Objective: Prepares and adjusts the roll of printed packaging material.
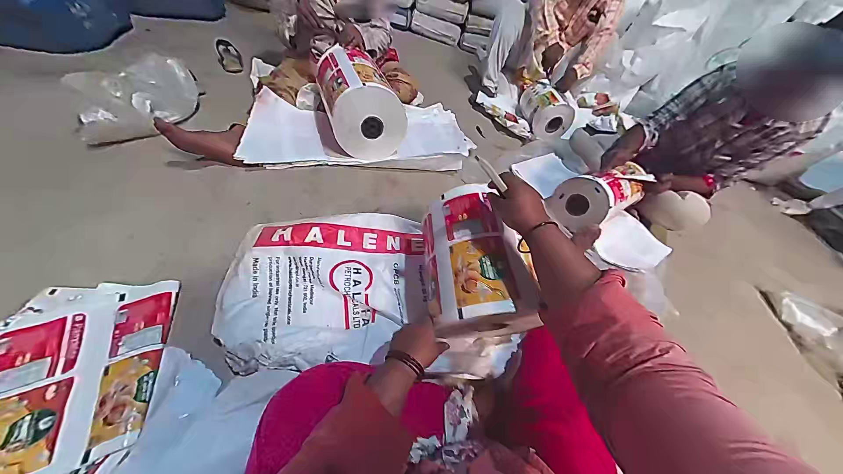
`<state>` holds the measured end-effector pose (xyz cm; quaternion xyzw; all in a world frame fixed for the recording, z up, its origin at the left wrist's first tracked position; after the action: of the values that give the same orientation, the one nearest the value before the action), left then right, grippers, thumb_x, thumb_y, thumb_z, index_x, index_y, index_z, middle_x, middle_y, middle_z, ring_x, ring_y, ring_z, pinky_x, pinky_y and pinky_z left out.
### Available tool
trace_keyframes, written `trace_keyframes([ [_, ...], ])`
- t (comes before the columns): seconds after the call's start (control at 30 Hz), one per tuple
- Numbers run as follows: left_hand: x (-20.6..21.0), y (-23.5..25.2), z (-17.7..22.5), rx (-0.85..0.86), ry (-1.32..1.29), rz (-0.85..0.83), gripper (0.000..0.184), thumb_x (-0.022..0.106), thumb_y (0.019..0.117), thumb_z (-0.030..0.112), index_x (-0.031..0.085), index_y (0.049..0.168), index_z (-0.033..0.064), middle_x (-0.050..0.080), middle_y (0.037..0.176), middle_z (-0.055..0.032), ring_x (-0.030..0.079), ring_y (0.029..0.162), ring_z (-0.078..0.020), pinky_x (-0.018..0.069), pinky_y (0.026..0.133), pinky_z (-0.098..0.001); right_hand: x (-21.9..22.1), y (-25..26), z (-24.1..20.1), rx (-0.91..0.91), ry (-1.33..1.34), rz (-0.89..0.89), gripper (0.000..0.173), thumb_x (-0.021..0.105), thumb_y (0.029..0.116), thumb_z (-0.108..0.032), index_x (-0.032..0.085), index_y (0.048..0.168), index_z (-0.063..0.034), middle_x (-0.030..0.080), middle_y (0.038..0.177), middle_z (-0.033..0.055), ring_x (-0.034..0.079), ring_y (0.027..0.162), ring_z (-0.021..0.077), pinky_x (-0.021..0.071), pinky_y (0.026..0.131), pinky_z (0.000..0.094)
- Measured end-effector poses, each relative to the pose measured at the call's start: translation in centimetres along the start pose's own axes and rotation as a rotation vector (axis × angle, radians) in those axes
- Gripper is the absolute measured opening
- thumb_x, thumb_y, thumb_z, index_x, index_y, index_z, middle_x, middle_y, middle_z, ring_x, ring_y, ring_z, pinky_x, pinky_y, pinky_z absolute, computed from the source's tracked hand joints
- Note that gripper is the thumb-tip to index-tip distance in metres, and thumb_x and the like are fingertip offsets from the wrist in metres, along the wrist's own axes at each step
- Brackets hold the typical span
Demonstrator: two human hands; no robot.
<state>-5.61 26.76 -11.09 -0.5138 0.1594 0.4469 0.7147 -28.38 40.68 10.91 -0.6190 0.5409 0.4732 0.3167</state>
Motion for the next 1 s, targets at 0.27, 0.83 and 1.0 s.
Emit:
trace_keyframes([
  [0.27,0.9,0.6,-1.2,0.040,-0.045,-0.109,0.073,0.069,0.0901,0.054,0.055,0.139,0.0023,0.065,0.132,-0.0214,0.064,0.122,-0.0392,0.0513,0.099,-0.0622,9.2,7.6,-4.3,-0.020,-0.364,-0.122,0.036,0.067,0.0974,-0.036,0.071,0.115,-0.0056,0.071,0.111,0.0229,0.065,0.110,0.0463,0.0495,0.092,0.0688],
  [0.83,3.5,-0.8,1.1,0.353,0.161,-0.223,0.063,0.062,0.0945,0.059,0.072,0.115,0.0003,0.068,0.122,-0.0251,0.064,0.118,-0.0444,0.0494,0.096,-0.0695,10.2,1.0,-14.9,-0.416,-0.221,-0.275,0.033,0.063,0.0990,-0.037,0.073,0.112,-0.0087,0.070,0.109,0.0177,0.065,0.112,0.0370,0.0512,0.095,0.0594],
  [1.0,3.7,-2.0,0.5,0.309,0.274,-0.307,0.072,0.056,0.0965,0.064,0.070,0.117,-0.0038,0.065,0.126,-0.0296,0.059,0.124,-0.0483,0.0437,0.102,-0.0717,12.4,-0.9,-18.4,-0.526,-0.080,-0.337,0.034,0.063,0.0986,-0.037,0.073,0.118,-0.0103,0.072,0.115,0.0148,0.065,0.116,0.0325,0.0488,0.102,0.0557],
])
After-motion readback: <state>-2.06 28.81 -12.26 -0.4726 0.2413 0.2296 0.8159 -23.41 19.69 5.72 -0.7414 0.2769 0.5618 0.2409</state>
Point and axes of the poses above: each hand's wrist, its own y-axis towards the middle knuckle, its own x-axis out of the palm, z = x × y, the point moved 10 cm from there along y, towards the middle knuckle
